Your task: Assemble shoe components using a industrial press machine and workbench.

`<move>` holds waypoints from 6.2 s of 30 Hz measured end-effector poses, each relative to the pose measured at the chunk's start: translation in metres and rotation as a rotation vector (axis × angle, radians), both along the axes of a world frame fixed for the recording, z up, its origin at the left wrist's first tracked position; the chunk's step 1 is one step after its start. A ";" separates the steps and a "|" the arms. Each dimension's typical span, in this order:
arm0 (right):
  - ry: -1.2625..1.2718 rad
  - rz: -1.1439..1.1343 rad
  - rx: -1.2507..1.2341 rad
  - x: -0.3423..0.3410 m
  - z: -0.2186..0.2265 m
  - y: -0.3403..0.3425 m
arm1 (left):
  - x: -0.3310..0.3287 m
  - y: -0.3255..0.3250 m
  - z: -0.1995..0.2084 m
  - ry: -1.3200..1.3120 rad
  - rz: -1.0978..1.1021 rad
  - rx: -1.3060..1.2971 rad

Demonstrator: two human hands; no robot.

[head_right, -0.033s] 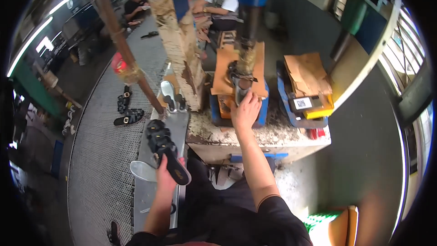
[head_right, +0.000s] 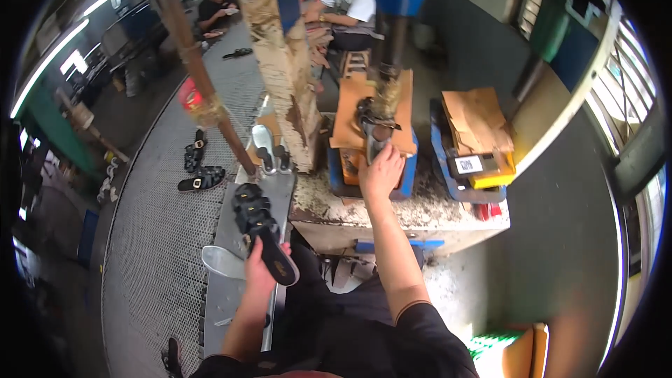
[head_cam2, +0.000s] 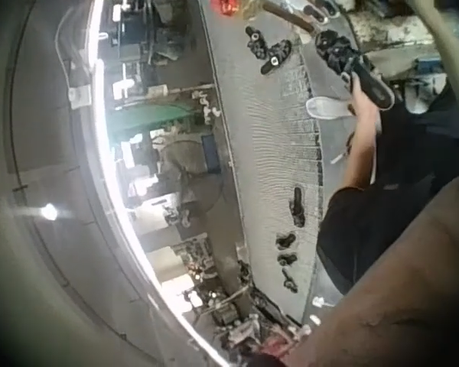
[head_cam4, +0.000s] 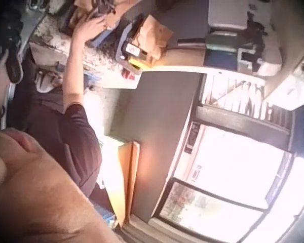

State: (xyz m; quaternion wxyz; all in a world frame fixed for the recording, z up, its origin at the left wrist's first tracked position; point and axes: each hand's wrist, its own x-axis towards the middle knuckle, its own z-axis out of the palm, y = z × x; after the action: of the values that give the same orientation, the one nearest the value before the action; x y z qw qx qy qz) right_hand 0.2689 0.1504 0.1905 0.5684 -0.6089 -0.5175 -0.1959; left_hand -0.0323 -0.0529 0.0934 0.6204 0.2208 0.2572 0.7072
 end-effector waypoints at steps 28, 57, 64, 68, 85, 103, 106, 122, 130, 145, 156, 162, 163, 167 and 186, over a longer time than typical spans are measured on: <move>-0.111 1.272 -0.373 -0.159 -0.161 -0.291 | -0.316 -0.232 -0.082 -0.261 1.116 0.018; -0.294 1.404 -0.249 -0.298 -0.246 -0.218 | -0.220 -0.190 -0.059 -0.418 0.608 0.248; 0.191 1.424 -0.424 -0.256 -0.183 -0.257 | -0.262 -0.167 -0.061 -0.362 0.695 0.399; 0.508 1.501 -0.377 -0.208 -0.169 -0.279 | -0.257 -0.113 -0.054 -0.305 0.595 0.341; 0.226 1.114 0.008 -0.178 -0.121 -0.245 | -0.002 -0.040 -0.007 -0.218 0.191 0.358; 0.194 0.807 -0.082 -0.091 -0.079 -0.176 | 0.056 0.037 -0.008 -0.154 -0.320 0.189; 0.246 0.599 -0.088 -0.056 -0.051 -0.121 | 0.071 0.023 0.004 -0.067 -0.352 0.174; -0.001 0.122 0.101 -0.023 -0.011 0.035 | -0.064 -0.009 -0.085 0.167 0.022 -0.194; -0.135 0.169 0.201 -0.061 -0.061 -0.091 | -0.306 0.075 -0.090 1.078 0.904 -0.130; 0.087 0.809 -0.668 -0.148 -0.284 -0.267 | -0.429 0.100 -0.078 2.058 0.733 -0.603; 0.031 0.873 -0.698 -0.184 -0.281 -0.231 | -0.477 0.137 -0.083 1.675 1.176 -0.442; -0.003 0.869 -0.720 -0.196 -0.293 -0.230 | -0.521 0.146 -0.068 1.899 0.892 -0.692; -0.001 0.864 -0.715 -0.200 -0.294 -0.230 | -0.525 0.153 -0.064 1.934 0.870 -0.735; 0.048 0.799 -0.763 -0.206 -0.307 -0.225 | -0.532 0.196 -0.037 1.966 0.892 -0.767; 0.010 0.841 -0.865 -0.176 -0.236 -0.177 | -0.542 0.090 -0.038 2.004 0.929 -0.951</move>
State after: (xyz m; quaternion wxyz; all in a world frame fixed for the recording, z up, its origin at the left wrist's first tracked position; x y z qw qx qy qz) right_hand 0.0927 -0.0264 -0.0454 0.3001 -0.5290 -0.7440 0.2767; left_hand -0.5739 0.0375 0.0554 -0.1501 0.3078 0.9154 0.2117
